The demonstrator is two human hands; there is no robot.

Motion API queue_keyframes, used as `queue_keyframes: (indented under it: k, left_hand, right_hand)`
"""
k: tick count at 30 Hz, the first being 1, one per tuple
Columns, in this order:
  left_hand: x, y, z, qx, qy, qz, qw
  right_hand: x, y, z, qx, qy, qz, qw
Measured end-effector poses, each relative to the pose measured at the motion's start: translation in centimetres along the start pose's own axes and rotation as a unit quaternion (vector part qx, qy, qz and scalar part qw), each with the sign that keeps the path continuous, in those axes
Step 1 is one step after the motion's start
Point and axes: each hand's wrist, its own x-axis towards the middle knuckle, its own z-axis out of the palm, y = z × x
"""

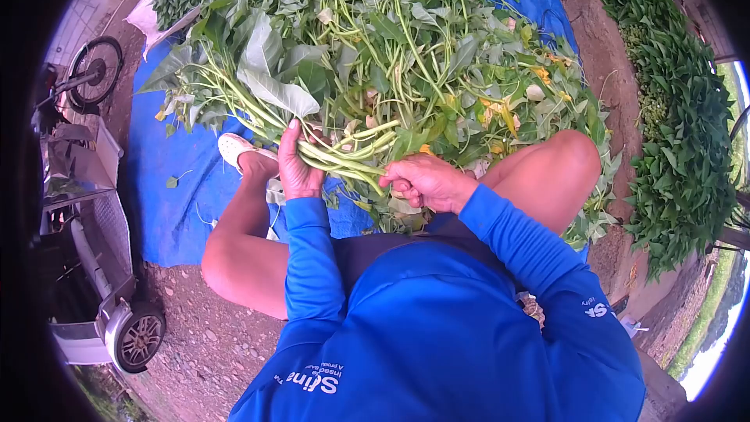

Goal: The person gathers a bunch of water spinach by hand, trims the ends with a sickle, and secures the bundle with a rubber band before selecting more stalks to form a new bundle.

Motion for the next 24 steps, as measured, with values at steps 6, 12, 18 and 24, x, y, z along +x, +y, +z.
queue_keyframes:
  k: [6,12,18,24]
  left_hand:
    - [0.4,2.2,2.0,-0.060,0.048,-0.029,0.997]
    - [-0.2,2.4,2.0,0.038,0.060,0.004,0.997]
    - [0.5,-0.2,2.1,0.042,0.014,0.019,0.999]
    - [-0.8,0.8,3.8,0.060,0.090,0.021,0.994]
  right_hand:
    - [-2.6,-0.3,3.0,-0.621,-0.112,0.004,0.775]
    - [-7.6,-3.5,4.9,-0.373,0.049,-0.261,0.889]
    - [0.5,-5.6,9.0,-0.606,0.229,-0.424,0.633]
    - [-0.5,-3.9,6.5,-0.243,0.127,-0.450,0.850]
